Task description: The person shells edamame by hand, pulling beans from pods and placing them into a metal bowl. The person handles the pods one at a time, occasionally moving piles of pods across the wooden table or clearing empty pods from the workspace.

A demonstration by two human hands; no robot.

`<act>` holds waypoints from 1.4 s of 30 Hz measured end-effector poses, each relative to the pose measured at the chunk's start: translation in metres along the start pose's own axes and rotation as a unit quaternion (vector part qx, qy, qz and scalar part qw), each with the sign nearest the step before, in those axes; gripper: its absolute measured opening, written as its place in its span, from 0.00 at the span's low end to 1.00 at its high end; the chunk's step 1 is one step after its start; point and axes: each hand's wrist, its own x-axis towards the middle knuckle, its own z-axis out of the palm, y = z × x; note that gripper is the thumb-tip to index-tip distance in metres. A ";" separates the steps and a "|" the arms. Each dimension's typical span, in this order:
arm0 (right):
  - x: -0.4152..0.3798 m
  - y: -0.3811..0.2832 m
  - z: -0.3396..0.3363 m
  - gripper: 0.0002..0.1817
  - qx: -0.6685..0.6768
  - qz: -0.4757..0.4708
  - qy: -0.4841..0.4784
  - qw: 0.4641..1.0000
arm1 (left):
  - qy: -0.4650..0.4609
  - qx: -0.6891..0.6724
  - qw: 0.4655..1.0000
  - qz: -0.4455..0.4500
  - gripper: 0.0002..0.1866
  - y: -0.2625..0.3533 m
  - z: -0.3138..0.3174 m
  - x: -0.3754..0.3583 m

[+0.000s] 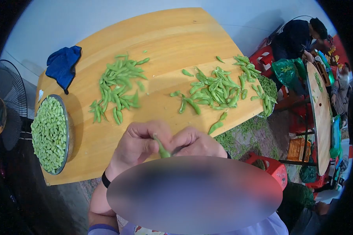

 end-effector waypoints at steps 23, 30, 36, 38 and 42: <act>0.003 -0.010 0.022 0.07 -0.299 -0.091 0.292 0.904 | 0.320 0.253 0.913 0.014 0.06 -0.012 0.019 0.003; 0.007 -0.013 0.024 0.07 -0.471 -0.111 0.298 0.823 | 0.223 0.515 0.818 0.127 0.08 -0.001 0.016 0.003; 0.010 -0.017 0.023 0.07 -0.492 -0.114 0.270 0.820 | 0.224 0.302 0.927 -0.009 0.10 0.000 0.012 0.007; 0.014 -0.018 0.021 0.07 -0.487 -0.079 0.292 0.820 | 0.247 0.218 0.944 -0.029 0.09 0.000 0.010 0.010; 0.017 -0.015 0.014 0.07 -0.435 -0.073 0.294 0.848 | 0.226 0.191 0.955 0.004 0.08 -0.008 0.001 0.009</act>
